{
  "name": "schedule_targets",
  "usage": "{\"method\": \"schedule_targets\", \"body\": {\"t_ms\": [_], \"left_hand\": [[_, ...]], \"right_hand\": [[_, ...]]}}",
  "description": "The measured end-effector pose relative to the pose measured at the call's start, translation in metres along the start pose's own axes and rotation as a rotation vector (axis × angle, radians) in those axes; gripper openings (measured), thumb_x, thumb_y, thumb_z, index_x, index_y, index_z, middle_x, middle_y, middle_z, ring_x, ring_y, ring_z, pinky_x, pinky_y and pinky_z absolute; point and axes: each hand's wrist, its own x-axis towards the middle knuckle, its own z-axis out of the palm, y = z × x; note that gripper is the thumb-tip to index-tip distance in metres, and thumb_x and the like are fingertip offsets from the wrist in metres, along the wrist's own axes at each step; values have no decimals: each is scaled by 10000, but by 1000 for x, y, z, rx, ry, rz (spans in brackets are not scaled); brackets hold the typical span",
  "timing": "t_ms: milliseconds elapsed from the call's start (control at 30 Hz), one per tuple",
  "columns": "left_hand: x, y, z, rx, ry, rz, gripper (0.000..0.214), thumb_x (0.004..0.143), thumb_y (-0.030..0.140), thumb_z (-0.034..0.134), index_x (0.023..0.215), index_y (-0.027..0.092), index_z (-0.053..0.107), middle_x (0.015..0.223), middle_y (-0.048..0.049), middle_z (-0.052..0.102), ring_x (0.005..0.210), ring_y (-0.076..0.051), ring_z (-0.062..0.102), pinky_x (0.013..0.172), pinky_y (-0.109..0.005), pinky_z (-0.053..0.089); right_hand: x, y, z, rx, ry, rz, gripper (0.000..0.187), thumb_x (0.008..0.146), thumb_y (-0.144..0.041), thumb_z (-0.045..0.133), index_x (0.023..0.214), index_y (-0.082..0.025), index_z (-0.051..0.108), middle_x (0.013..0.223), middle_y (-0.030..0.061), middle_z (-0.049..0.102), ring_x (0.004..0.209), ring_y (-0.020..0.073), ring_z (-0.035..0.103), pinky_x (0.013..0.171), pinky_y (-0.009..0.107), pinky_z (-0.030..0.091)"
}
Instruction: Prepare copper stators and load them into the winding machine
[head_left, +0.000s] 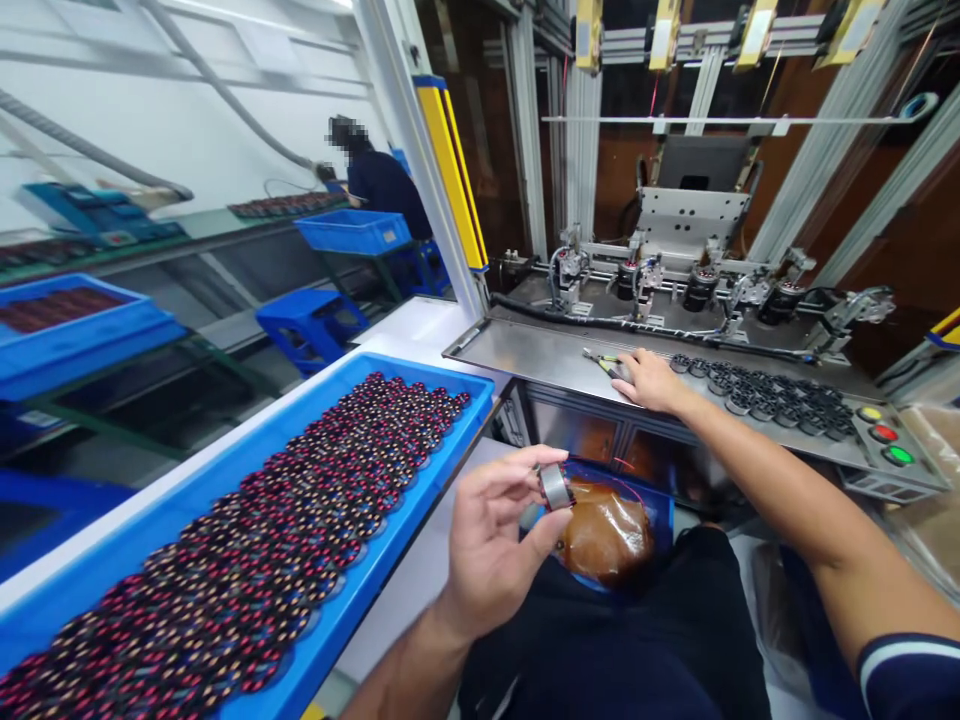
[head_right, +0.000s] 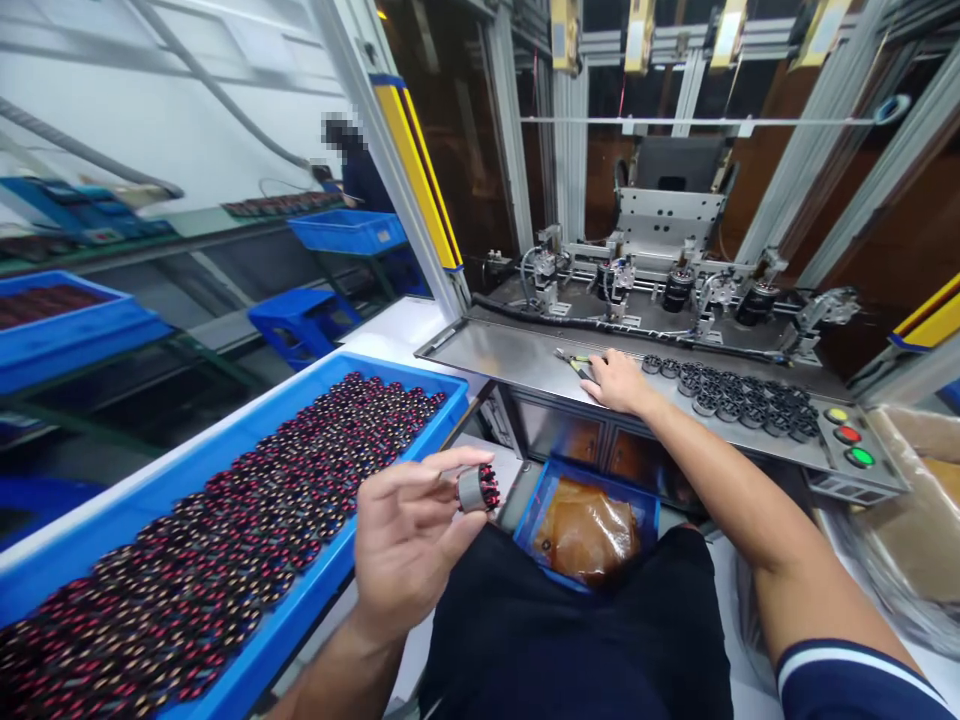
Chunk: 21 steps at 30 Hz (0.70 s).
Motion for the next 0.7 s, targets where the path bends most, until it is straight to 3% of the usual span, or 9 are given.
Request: {"method": "schedule_targets", "body": {"t_ms": [100,200,333,400,467,500,567,633,700], "left_hand": [[0,-2,1,123,-86,168,573,830,-48,646,1281,283,519,1332,-93,640,1185,-212,658,877,-342,617],[0,-1,-1,297,-104,296,532,819,-54,657,1257,230,559,1353,-129,626,1216,-241,636,927,-397,599],[0,0,-1,391,-56,314,463,815,-19,684,1211,207,603,1315,-131,651,1187,-238,649,930,-388,592],[0,-1,0,388,-38,290,446,810,-5,697,1194,207,614,1286,-127,669,1181,-237,652,934,-383,586],[1,-3,3,363,-30,248,434,807,-4,695,1178,208,620,1266,-124,678,1179,-237,652,924,-374,584],[1,-4,5,343,-30,225,432,806,-9,690,1172,210,622,1257,-121,681,1178,-236,651,918,-369,584],[2,-5,9,298,-32,178,430,802,-23,677,1157,215,625,1247,-113,682,1176,-234,649,913,-362,585],[3,-6,13,266,-35,150,419,797,-28,672,1136,214,629,1237,-111,684,1162,-232,655,907,-359,587],[4,-5,18,251,-40,137,402,793,-22,675,1117,212,634,1225,-112,690,1137,-229,668,897,-353,591]], "right_hand": [[2,2,-6,118,23,24,383,944,-414,632,1239,-172,605,1302,101,597,1213,282,561,1057,545,428],[-9,-1,-16,315,86,62,373,991,-436,521,1215,-149,603,1201,126,638,1110,264,612,993,491,483],[-63,-23,-26,659,145,51,550,1052,-459,130,1363,-130,442,1110,157,649,858,215,672,777,385,570],[-105,-43,-26,801,153,28,584,1040,-480,55,1398,-134,361,1082,158,639,788,207,663,698,375,575],[-149,-66,-24,952,124,5,539,1021,-562,212,1375,-185,362,1036,116,631,757,194,643,653,345,565],[-169,-78,-23,1122,49,-16,517,977,-592,401,1324,-210,409,955,76,625,743,186,626,650,327,553],[-203,-98,-20,1295,-66,5,447,905,-522,617,1224,-240,483,926,42,611,753,162,604,680,297,542],[-225,-112,-19,1325,-86,15,410,893,-397,674,1235,-256,498,967,48,619,778,154,605,700,288,545],[-236,-119,-20,1254,-46,-34,500,899,-291,643,1358,-271,447,999,63,637,782,161,622,695,297,559]]}}
